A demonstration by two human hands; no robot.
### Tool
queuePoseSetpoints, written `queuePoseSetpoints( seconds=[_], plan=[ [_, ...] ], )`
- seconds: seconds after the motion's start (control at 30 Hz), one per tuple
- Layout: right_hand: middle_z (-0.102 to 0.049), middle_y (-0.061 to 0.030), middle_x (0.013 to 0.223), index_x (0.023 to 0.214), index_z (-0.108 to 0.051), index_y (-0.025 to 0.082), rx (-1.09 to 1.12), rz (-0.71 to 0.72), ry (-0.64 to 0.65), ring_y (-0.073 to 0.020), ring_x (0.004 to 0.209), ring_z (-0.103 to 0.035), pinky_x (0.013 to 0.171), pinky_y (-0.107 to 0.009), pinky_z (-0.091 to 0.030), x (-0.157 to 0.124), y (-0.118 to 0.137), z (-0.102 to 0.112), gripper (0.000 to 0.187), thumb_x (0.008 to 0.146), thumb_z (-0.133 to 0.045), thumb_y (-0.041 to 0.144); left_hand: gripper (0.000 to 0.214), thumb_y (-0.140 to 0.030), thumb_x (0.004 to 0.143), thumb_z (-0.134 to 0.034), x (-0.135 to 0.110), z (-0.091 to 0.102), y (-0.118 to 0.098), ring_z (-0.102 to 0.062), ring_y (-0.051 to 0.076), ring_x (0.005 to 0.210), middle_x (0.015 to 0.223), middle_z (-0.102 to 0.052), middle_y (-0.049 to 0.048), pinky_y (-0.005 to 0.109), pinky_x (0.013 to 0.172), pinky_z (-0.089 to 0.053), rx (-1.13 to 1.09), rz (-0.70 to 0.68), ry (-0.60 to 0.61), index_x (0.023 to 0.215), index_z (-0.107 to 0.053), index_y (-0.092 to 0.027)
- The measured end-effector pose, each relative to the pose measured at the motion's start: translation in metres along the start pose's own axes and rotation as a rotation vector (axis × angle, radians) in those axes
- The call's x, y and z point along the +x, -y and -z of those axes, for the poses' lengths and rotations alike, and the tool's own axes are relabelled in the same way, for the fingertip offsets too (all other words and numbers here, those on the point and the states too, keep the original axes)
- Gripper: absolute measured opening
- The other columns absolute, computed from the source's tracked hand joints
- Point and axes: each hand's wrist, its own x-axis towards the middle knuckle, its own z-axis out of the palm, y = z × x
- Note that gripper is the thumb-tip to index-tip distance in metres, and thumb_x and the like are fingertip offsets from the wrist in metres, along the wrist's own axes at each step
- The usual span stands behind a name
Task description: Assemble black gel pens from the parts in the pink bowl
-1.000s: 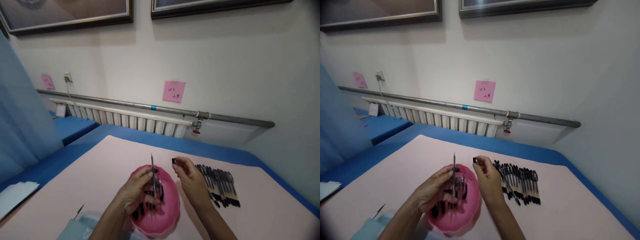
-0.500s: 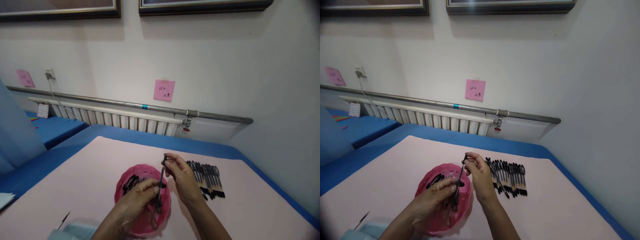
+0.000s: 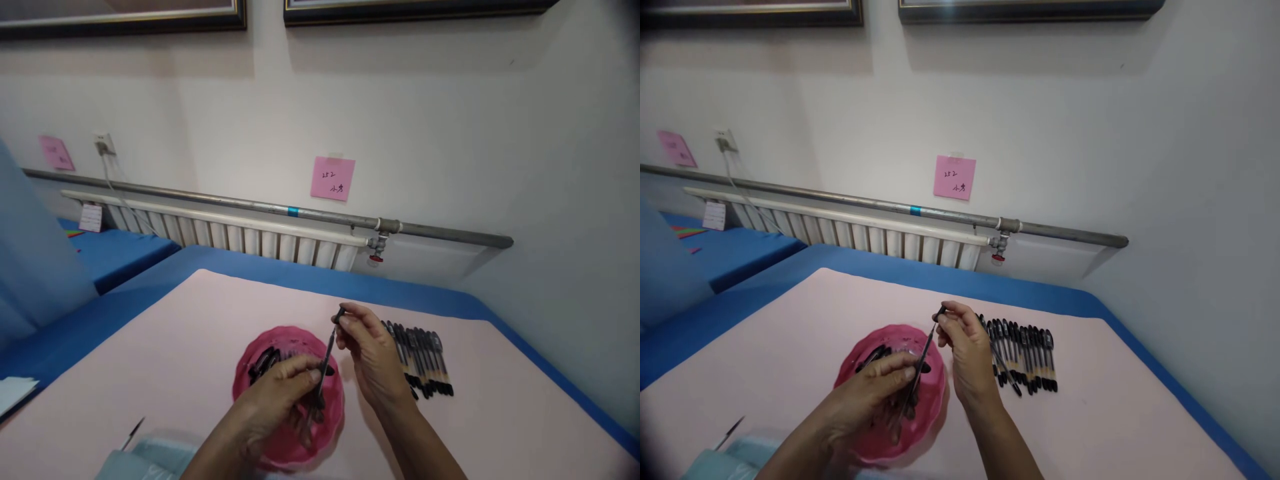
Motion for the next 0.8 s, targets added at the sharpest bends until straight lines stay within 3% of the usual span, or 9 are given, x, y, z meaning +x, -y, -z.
queuePoseSetpoints(
  seconds=[0.27, 0.6, 0.8],
  plan=[
    [-0.056, 0.0045, 0.061, 0.085, -0.064, 0.019, -0.085, 0.049, 0.054, -0.0089, 0.050, -0.046, 0.052, -0.025, -0.036, -0.0016, -0.0017, 0.0001, 0.020, 0.066, -0.068, 0.024, 0.022, -0.032, 0.076, -0.061, 0.0016, 0.0002, 0.0006, -0.051, 0.009, 0.055, 0.063, -0.058, -0.0017, 0.021, 0.055, -0.041, 0.021, -0.034, -0.009, 0.094, -0.065, -0.021],
    [-0.064, 0.0009, 0.069, 0.084, -0.062, 0.019, -0.027, 0.087, -0.036, -0.0096, 0.052, -0.048, 0.050, -0.025, -0.036, -0.0005, -0.0015, -0.0001, 0.021, 0.065, -0.069, 0.022, 0.016, -0.030, 0.078, -0.059, 0.0025, 0.0029, 0.0045, -0.050, 0.007, 0.055, 0.062, -0.055, -0.0036, 0.020, 0.054, -0.037, 0.027, -0.059, 0.046, 0.087, -0.062, -0.018],
    [-0.062, 0.0012, 0.070, 0.086, -0.062, 0.020, 0.055, 0.103, -0.111, -0.0095, 0.053, -0.049, 0.050, -0.025, -0.036, 0.0010, -0.0011, 0.0018, 0.023, 0.064, -0.069, 0.023, 0.024, -0.034, 0.076, -0.060, 0.0011, 0.0019, -0.0005, -0.051, 0.009, 0.051, 0.062, -0.055, -0.0023, 0.020, 0.047, -0.039, 0.065, -0.016, 0.045, 0.092, -0.061, -0.016]
  ],
)
